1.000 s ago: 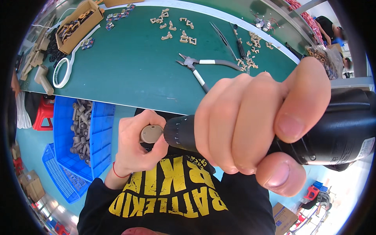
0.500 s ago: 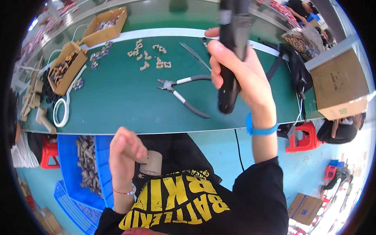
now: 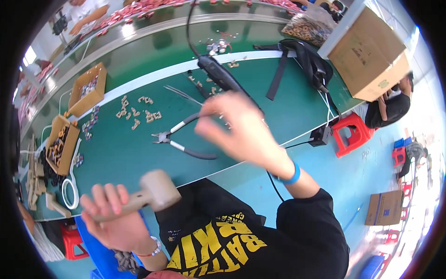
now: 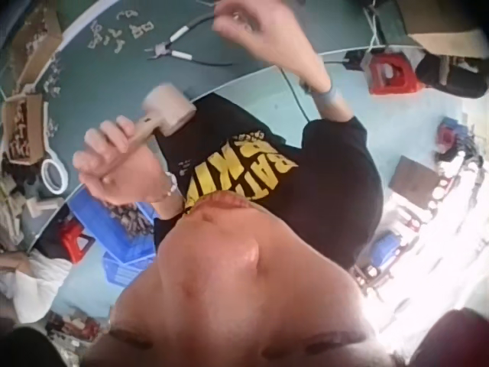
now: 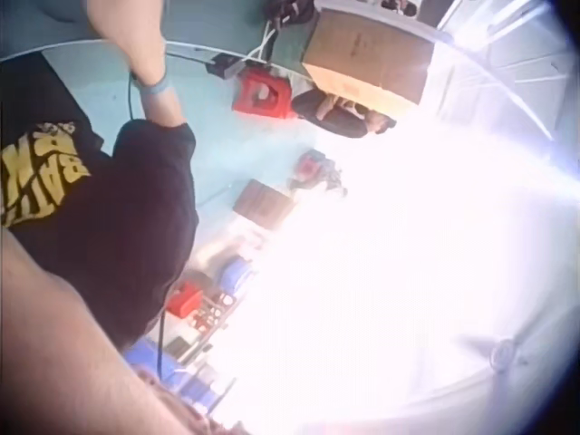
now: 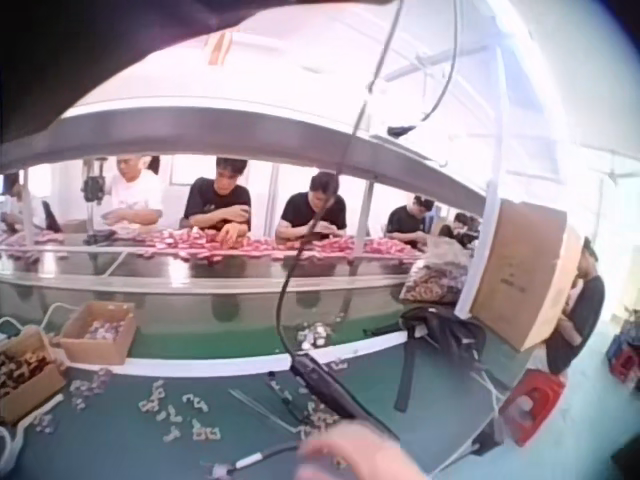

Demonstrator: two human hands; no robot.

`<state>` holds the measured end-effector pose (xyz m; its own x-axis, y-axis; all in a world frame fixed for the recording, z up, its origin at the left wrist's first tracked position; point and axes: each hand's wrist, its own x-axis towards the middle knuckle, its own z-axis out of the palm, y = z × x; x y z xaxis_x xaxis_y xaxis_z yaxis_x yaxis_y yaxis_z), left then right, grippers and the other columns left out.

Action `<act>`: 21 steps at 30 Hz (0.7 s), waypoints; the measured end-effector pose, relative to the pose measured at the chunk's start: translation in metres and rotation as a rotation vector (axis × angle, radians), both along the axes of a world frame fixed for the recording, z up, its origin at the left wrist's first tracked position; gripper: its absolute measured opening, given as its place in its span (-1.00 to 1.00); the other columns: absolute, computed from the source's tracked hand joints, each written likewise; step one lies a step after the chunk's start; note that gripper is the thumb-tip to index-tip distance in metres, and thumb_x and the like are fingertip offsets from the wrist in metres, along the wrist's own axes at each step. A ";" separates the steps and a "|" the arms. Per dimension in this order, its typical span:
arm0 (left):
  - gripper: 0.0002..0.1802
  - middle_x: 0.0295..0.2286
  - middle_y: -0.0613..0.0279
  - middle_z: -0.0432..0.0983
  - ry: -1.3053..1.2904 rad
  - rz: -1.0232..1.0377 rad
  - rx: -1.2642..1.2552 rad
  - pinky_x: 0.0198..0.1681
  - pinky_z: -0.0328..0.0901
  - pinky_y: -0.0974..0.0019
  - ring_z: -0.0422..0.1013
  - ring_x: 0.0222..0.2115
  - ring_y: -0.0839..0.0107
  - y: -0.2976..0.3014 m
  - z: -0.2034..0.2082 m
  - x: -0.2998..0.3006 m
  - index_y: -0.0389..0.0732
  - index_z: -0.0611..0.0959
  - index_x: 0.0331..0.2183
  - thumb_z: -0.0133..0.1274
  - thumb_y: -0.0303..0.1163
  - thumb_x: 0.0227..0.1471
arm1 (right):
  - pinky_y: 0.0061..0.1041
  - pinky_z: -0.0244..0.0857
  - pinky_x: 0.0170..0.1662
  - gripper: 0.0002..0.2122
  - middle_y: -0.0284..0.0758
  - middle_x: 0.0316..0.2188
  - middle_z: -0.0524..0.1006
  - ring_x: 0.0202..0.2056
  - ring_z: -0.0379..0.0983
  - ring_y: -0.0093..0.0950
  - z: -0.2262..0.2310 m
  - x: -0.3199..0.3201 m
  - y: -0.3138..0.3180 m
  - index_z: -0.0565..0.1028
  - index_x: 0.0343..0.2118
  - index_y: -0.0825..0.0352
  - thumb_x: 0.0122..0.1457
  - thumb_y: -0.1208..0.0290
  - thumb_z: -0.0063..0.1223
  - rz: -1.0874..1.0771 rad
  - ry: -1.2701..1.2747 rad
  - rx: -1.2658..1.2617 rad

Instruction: Assembling a portable handheld fan by connecting internal components and screwing the casing together.

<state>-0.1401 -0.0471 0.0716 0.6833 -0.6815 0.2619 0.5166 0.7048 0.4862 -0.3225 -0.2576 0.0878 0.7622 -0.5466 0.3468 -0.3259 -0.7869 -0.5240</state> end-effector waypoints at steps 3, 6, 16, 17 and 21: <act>-0.69 -0.52 0.41 0.28 -0.424 0.426 -0.067 -0.26 0.18 0.22 0.26 -0.48 0.43 -0.013 0.013 -0.015 -0.02 0.38 -0.45 0.08 -0.06 0.07 | -0.34 0.24 0.05 -0.56 -0.13 -0.08 0.46 -0.04 0.39 -0.25 0.009 -0.002 0.040 0.41 -0.01 0.41 0.23 0.11 0.03 0.737 0.188 0.618; -0.70 -0.53 0.35 0.23 -0.873 0.594 0.128 -0.21 0.15 0.18 0.21 -0.45 0.40 -0.029 -0.002 -0.039 -0.04 0.35 -0.49 0.02 -0.07 0.04 | -0.42 0.26 0.02 -0.42 -0.21 -0.20 0.50 -0.11 0.42 -0.43 -0.017 0.012 0.095 0.41 -0.04 0.47 0.34 -0.10 -0.31 0.705 -0.356 1.148; -0.77 -0.30 0.49 0.49 -1.579 0.407 0.034 0.04 0.20 0.09 0.36 -0.17 0.34 -0.024 -0.008 -0.056 0.17 0.61 -0.40 0.23 -0.25 -0.26 | -0.48 0.36 -0.16 -0.57 -0.16 -0.30 0.52 -0.24 0.47 -0.47 -0.016 -0.002 0.056 0.28 -0.02 0.37 0.27 0.10 0.01 0.421 -0.641 1.178; -0.78 -0.31 0.47 0.49 -1.535 0.394 0.090 0.01 0.23 0.08 0.36 -0.17 0.32 -0.023 -0.011 -0.052 0.15 0.61 -0.41 0.21 -0.27 -0.26 | -0.53 0.34 -0.23 -0.57 -0.21 -0.39 0.50 -0.34 0.45 -0.51 -0.017 -0.015 0.044 0.28 -0.04 0.36 0.27 0.08 0.00 0.337 -0.650 1.059; -0.80 -0.37 0.30 0.48 -1.407 0.415 0.288 -0.12 0.30 0.12 0.38 -0.23 0.21 -0.031 -0.025 -0.031 -0.06 0.59 -0.43 0.14 -0.46 -0.27 | -0.63 0.25 -0.36 -0.55 -0.34 -0.51 0.41 -0.48 0.35 -0.61 -0.004 -0.041 0.012 0.28 -0.02 0.37 0.34 0.01 -0.20 -0.050 -0.637 0.782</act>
